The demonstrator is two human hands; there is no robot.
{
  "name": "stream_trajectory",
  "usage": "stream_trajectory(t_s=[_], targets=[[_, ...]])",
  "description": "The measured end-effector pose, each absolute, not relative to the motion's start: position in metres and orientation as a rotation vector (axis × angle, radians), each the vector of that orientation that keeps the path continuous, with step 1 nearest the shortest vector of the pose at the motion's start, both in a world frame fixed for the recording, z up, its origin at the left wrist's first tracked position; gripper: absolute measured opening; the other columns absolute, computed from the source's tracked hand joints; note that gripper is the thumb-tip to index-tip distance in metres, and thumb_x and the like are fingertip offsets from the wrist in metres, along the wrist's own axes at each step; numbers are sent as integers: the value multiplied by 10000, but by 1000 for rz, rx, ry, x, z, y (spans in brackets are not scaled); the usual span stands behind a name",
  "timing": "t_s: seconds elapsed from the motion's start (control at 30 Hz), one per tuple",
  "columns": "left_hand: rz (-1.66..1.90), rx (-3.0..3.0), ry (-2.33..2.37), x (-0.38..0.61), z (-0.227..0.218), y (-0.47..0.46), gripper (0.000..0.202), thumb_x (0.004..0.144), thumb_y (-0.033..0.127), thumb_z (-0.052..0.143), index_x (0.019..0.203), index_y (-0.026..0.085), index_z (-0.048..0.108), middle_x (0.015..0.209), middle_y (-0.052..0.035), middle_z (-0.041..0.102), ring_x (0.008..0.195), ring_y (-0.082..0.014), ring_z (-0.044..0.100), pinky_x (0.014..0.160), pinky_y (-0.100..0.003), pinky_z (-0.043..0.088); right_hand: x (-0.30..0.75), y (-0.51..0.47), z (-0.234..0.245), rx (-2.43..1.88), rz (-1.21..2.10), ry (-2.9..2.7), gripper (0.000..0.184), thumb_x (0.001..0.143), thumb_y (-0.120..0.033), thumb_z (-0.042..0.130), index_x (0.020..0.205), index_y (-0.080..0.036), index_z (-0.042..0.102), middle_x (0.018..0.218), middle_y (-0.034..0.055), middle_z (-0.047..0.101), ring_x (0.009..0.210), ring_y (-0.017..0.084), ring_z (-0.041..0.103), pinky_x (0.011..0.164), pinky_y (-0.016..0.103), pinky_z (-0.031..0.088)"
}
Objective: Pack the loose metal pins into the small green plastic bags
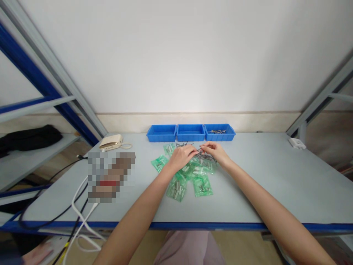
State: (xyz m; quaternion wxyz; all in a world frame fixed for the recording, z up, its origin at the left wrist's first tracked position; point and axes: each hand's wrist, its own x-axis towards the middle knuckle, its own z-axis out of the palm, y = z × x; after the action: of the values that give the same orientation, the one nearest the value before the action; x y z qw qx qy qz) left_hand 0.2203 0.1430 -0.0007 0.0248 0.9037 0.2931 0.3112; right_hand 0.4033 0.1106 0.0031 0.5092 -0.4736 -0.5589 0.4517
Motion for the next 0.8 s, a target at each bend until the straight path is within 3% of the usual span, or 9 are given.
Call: stream_trajectory(t_s=[0.17, 0.4, 0.6, 0.8], targets=[[1020, 2820, 894, 221, -1, 142, 235, 931, 318, 445, 879, 175, 624, 851, -17, 687, 764, -139, 637, 682, -224, 439, 404, 113, 0, -1113, 1062, -1401, 312, 658, -485, 662, 736, -188, 608, 731, 25, 658, 662, 141, 578, 686, 296, 457], [951, 2747, 1014, 222, 8, 136, 258, 948, 300, 403, 855, 172, 608, 714, -1, 655, 632, -121, 607, 603, -208, 405, 404, 104, 6, -1279, 595, -1605, 244, 779, -417, 569, 719, -188, 628, 727, 16, 649, 644, 139, 532, 645, 271, 395], [980, 2766, 986, 222, 7, 136, 276, 955, 318, 381, 896, 175, 611, 722, -6, 649, 628, -117, 595, 629, -211, 407, 403, 99, 11, -1366, 541, -1673, 354, 857, -432, 464, 644, -180, 594, 643, 6, 614, 585, 128, 507, 600, 250, 368], [952, 2730, 1043, 220, 8, 135, 289, 954, 286, 376, 842, 177, 619, 687, 0, 641, 605, -118, 586, 628, -215, 405, 405, 95, 16, -1265, 479, -1791, 231, 844, -394, 519, 786, -201, 630, 747, 1, 660, 645, 134, 546, 650, 249, 385]])
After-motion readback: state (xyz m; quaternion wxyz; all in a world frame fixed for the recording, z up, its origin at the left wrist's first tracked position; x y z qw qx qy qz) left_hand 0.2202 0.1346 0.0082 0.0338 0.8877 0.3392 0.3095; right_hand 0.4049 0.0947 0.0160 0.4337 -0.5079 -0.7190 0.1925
